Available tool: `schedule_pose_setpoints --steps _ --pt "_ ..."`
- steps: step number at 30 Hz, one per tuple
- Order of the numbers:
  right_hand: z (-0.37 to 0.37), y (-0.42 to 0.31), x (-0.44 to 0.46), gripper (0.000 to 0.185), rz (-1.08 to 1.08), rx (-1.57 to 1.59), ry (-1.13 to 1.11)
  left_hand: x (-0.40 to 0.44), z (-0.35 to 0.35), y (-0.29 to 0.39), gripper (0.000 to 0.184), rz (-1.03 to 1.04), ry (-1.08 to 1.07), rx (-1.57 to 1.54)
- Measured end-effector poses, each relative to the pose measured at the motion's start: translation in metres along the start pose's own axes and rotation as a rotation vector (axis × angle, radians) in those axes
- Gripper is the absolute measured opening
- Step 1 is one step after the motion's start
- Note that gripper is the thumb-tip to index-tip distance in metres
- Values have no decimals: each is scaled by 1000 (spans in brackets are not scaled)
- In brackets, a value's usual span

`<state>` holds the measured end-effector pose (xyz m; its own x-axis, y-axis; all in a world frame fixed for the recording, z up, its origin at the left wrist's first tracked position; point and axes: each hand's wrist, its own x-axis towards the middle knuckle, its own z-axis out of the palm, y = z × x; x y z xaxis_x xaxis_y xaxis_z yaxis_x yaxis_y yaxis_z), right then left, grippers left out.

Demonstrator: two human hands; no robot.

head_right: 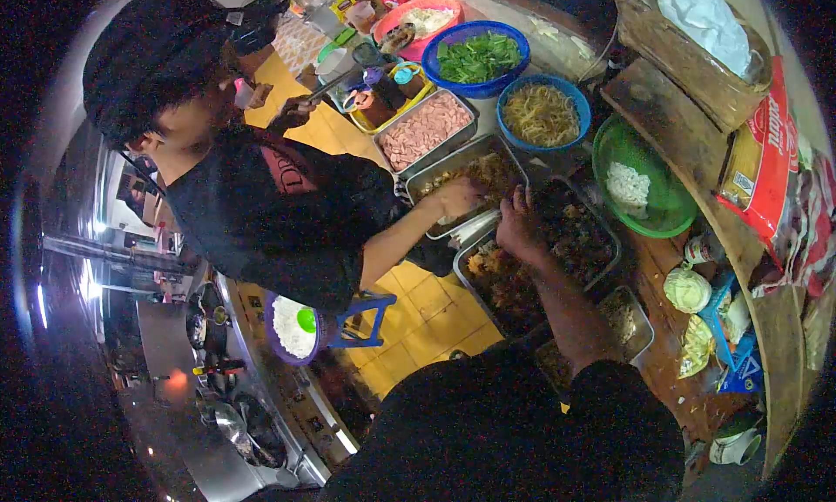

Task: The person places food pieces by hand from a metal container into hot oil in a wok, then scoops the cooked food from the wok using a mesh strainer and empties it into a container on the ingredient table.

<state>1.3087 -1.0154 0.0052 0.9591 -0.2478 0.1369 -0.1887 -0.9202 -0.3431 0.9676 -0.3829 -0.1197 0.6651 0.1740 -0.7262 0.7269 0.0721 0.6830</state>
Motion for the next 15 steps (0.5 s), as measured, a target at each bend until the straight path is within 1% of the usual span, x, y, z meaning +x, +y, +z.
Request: schedule_pose_setpoints --steps 1,3,4,6,7,8,10,11,13,14,15 --pt "-3 -2 0 44 -5 9 -39 -1 1 -3 75 -1 1 -5" --pt "-4 -4 0 45 -14 8 -28 -4 3 -6 77 -95 193 239" --pt "-4 -3 0 46 -17 9 -17 -9 5 -3 77 -97 193 235" --pt "-2 -4 -1 47 -13 -14 -19 -26 8 9 77 12 186 594" --pt "2 -5 0 48 -8 -33 -21 -27 9 8 77 8 199 613" --pt "8 -5 0 48 -22 -32 -23 -27 10 7 76 0 199 554" --pt "30 2 -1 43 20 152 145 -16 7 -5 76 -40 197 339" --pt "27 -1 -1 43 -5 156 141 -8 5 -14 75 -46 184 222" --pt "11 -4 -4 42 11 111 98 -2 2 -24 75 -59 159 50" --pt "5 -5 -3 42 -2 107 91 -6 6 -19 75 -71 181 111" --pt "0 -3 -1 40 6 79 -16 -18 18 -3 75 -105 229 204"
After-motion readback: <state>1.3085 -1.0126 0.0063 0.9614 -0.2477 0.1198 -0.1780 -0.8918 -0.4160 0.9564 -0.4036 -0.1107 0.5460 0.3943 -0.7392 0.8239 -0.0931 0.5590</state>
